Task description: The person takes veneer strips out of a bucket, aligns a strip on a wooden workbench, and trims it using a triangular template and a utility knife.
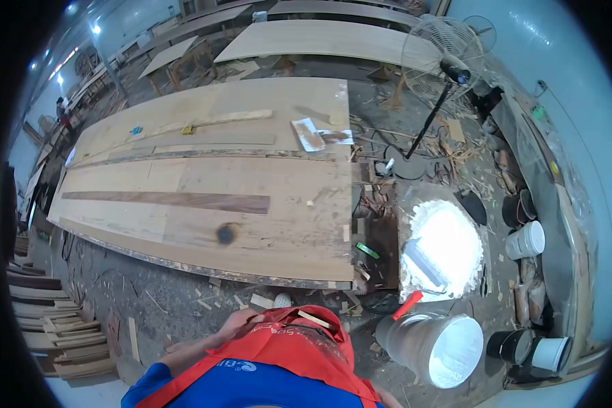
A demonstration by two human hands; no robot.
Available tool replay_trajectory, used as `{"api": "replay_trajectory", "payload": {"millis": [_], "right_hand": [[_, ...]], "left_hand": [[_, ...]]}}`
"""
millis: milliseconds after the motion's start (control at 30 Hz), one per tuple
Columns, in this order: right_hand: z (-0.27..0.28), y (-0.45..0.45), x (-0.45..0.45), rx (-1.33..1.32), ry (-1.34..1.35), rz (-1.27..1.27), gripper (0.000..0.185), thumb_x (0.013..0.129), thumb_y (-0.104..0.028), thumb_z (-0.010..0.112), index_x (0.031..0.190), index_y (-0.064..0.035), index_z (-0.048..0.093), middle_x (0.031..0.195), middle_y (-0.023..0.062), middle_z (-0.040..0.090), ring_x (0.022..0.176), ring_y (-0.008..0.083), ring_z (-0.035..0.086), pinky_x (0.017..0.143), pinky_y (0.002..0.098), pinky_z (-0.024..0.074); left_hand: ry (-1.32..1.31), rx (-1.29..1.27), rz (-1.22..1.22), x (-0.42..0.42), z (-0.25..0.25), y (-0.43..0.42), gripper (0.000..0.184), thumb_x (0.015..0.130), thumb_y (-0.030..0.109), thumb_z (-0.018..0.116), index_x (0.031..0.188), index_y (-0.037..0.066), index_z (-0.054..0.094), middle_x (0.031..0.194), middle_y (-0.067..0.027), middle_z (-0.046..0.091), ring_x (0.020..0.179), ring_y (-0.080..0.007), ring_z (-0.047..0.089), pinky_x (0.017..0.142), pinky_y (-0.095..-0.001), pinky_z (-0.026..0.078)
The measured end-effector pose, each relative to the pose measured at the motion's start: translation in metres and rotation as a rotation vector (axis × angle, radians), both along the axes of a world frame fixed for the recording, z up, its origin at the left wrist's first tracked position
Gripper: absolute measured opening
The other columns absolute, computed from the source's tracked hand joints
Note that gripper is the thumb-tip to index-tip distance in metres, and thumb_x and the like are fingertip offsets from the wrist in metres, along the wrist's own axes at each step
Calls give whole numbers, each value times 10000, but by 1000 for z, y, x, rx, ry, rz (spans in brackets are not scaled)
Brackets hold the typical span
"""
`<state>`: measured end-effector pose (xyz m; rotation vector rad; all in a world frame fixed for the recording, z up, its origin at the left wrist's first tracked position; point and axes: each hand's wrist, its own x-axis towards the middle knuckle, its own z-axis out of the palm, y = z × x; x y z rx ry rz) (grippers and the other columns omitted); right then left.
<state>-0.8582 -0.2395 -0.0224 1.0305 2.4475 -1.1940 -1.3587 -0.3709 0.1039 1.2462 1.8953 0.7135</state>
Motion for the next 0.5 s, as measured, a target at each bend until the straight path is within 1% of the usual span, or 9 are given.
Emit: {"api": "replay_trajectory", "payload": {"millis": [33, 67, 133, 200, 267, 333, 367, 433, 500], "right_hand": [[-2, 4, 10, -1, 7, -2, 291, 1002, -271, 575, 1025, -15, 711, 883, 143, 753, 745, 233, 731, 685, 345, 566], [-3, 9, 20, -4, 11, -2, 291, 1001, -272, 576, 1026, -16, 712, 883, 143, 753, 745, 232, 730, 685, 345, 566], [-5, 15, 42, -18, 16, 5, 291, 1000, -273, 577, 1028, -18, 712, 883, 141, 754, 744, 231, 730, 684, 345, 566], [-8, 25, 61, -38, 19, 28, 291, 999, -275, 577, 1030, -19, 713, 883, 140, 754, 744, 230, 730, 684, 345, 566], [-12, 42, 75, -50, 25, 59, 291, 998, -276, 578, 1032, -21, 713, 884, 139, 754, 743, 229, 729, 684, 345, 565], [-15, 55, 85, -70, 31, 92, 291, 997, -278, 579, 1034, -22, 714, 884, 138, 754, 743, 228, 729, 683, 345, 565], [-16, 58, 88, -82, 35, 107, 291, 997, -279, 580, 1035, -23, 714, 884, 137, 754, 742, 228, 729, 683, 345, 565], [-18, 64, 93, -105, 39, 137, 292, 996, -280, 581, 1037, -25, 715, 884, 136, 754, 742, 227, 728, 682, 345, 565], [-17, 72, 98, -118, 34, 166, 292, 995, -282, 582, 1038, -26, 715, 884, 134, 755, 741, 226, 728, 682, 345, 565]], "left_hand": [[20, -49, 96, 8, -4, -7, 355, 962, 366, 647, 926, 14, 678, 895, -213, 664, 850, -392, 655, 732, -448, 523], [23, -45, 91, 17, -4, -16, 355, 962, 366, 647, 926, 14, 678, 895, -213, 664, 850, -392, 655, 732, -448, 523], [118, -186, 156, 35, 7, -42, 333, 974, 342, 624, 929, 19, 689, 936, -229, 675, 901, -396, 665, 768, -453, 527], [65, -269, 207, 59, 27, -69, 329, 1000, 342, 579, 996, 34, 693, 933, -254, 681, 933, -427, 667, 790, -482, 523], [-25, -529, 231, 74, -36, -145, 322, 992, 339, 596, 1049, 38, 694, 990, -236, 700, 991, -398, 683, 807, -471, 528], [-220, -363, 196, 94, -51, -193, 348, 989, 358, 599, 1093, 38, 689, 1027, -189, 722, 981, -324, 713, 806, -432, 533], [-219, -368, 206, 92, -74, -198, 348, 989, 358, 599, 1093, 38, 689, 1027, -189, 722, 981, -324, 713, 806, -432, 533], [-229, -391, 213, 108, -94, -240, 347, 990, 357, 598, 1093, 38, 689, 1023, -185, 722, 974, -319, 711, 804, -428, 533], [-247, -406, 216, 119, -96, -244, 346, 991, 356, 597, 1092, 38, 689, 1019, -181, 722, 967, -314, 709, 802, -424, 533]]}}
